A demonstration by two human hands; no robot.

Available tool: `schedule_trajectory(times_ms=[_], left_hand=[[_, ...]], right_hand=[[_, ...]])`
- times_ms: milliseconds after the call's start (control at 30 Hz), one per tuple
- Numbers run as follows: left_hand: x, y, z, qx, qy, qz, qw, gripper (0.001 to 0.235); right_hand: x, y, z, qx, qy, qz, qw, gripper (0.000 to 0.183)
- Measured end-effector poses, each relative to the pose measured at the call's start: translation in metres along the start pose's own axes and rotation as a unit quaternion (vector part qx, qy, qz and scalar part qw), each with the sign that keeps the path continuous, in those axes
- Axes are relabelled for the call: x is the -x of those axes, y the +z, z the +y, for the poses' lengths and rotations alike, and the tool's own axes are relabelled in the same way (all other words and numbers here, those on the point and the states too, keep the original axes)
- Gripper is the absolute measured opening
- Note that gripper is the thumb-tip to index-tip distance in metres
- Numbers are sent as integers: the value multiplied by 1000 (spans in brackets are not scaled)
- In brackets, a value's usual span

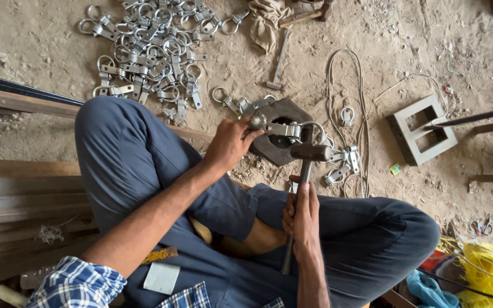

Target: The person assembles metal clips using a metal base and a hammer. They place individual metal components onto the base, strike them with a hammer to secure parts, and move the finished clips aside to a pile.

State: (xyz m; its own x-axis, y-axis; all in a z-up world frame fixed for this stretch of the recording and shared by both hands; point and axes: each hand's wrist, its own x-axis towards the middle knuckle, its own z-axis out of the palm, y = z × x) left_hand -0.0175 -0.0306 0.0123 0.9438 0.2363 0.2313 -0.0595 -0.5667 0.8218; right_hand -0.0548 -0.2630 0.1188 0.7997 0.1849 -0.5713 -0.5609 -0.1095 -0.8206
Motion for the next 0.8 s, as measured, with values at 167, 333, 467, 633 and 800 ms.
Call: schedule_trajectory(times_ms=[167,333,467,633,800], left_hand=[[-3,-9,17,-20,-10,-33,999,32],[-11,-13,21,-46,20,-33,998,29],[-10,-18,29,-42,9,-37,998,26],[-15,-22,39,-26,11,-40,999,24],[-7,-19,36,-40,-4,-44,998,29]], right_hand=[[11,14,-6,52,-52,26,997,44],[16,23,-12,43,-151,-17,987,40],[20,27,-25,142,-230,-11,963,36],[14,39,-34,294,-261,25,919,34],[9,30,-29,374,-417,35,828,31]])
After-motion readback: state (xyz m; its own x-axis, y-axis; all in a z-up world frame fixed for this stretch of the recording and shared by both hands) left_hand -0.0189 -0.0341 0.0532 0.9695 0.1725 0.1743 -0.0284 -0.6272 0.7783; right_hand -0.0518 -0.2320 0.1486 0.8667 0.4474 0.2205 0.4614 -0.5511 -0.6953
